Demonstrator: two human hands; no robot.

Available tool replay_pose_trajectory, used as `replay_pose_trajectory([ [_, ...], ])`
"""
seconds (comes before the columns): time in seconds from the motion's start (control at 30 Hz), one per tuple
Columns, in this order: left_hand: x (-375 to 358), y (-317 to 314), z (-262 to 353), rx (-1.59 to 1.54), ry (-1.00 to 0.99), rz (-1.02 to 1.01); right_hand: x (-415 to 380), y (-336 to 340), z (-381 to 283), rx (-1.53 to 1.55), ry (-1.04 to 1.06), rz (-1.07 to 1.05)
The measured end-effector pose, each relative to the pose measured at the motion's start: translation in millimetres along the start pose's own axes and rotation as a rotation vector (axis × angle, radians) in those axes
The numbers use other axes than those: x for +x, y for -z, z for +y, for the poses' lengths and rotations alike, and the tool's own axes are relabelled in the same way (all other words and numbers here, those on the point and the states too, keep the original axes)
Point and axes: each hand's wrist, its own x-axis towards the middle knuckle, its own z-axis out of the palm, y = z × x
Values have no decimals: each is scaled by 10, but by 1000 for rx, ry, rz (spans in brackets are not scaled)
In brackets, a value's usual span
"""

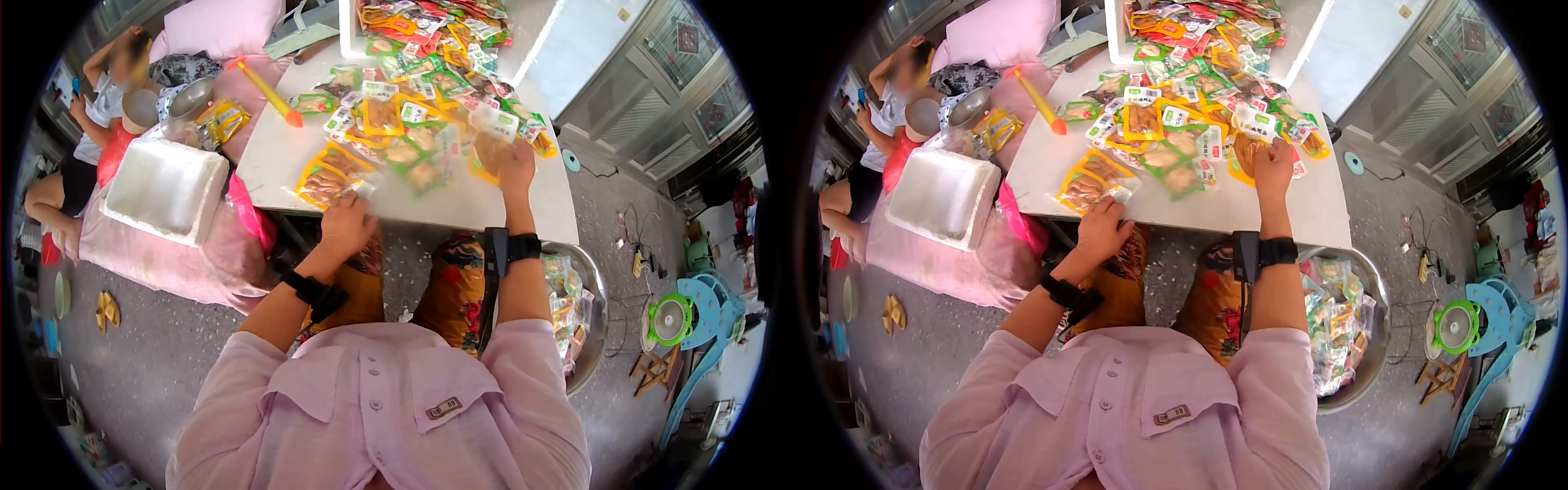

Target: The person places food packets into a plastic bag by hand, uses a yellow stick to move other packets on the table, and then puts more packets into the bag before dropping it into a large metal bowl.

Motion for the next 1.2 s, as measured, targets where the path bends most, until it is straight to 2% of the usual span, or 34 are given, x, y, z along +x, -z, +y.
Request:
replay_pose_trajectory([
  [0.03,11,2,3,-30,0,4,-10,61,-77,85,-56,-41],
  [0.1,40,45,9,-85,4,11,-79,109,-158,156,-38,-86],
  [0.2,113,207,126,-250,137,-87,-273,101,-354,270,-41,-175],
  [0.23,132,284,191,-474,182,-194,-365,80,-455,310,-47,-206],
  [0.3,171,417,334,-920,271,-405,-587,21,-721,111,200,-163],
  [0.33,157,445,426,-1176,361,-426,-719,-24,-829,13,323,-141],
  [0.4,102,461,593,-1689,538,-448,-997,-102,-966,63,203,-372],
  [0.43,102,420,586,-1770,498,-494,-1088,-110,-1080,41,362,-381],
  [0.47,77,372,584,-1782,518,-447,-1172,-107,-1179,17,519,-389],
  [0.5,29,347,600,-1794,539,-400,-1274,-112,-1204,26,457,-378],
  [0.57,-62,350,618,-1807,590,-333,-1309,-61,-1208,-20,543,-445],
  [0.67,-123,315,537,-2191,525,-482,-1395,-47,-1267,-58,714,-520],
  [0.8,-137,275,476,-2096,625,-337,-1576,-114,-1233,-153,854,-447],
  [0.93,-120,255,322,-2125,727,-275,-1676,-23,-1332,-126,804,-443],
  [1.03,-77,369,276,-2143,797,-245,-1702,88,-1274,-121,741,-342],
  [1.13,-65,436,271,-2167,791,-220,-1595,177,-1226,-275,727,-337],
  [1.2,-72,454,302,-2116,816,-305,-1531,185,-1226,-394,747,-399],
])
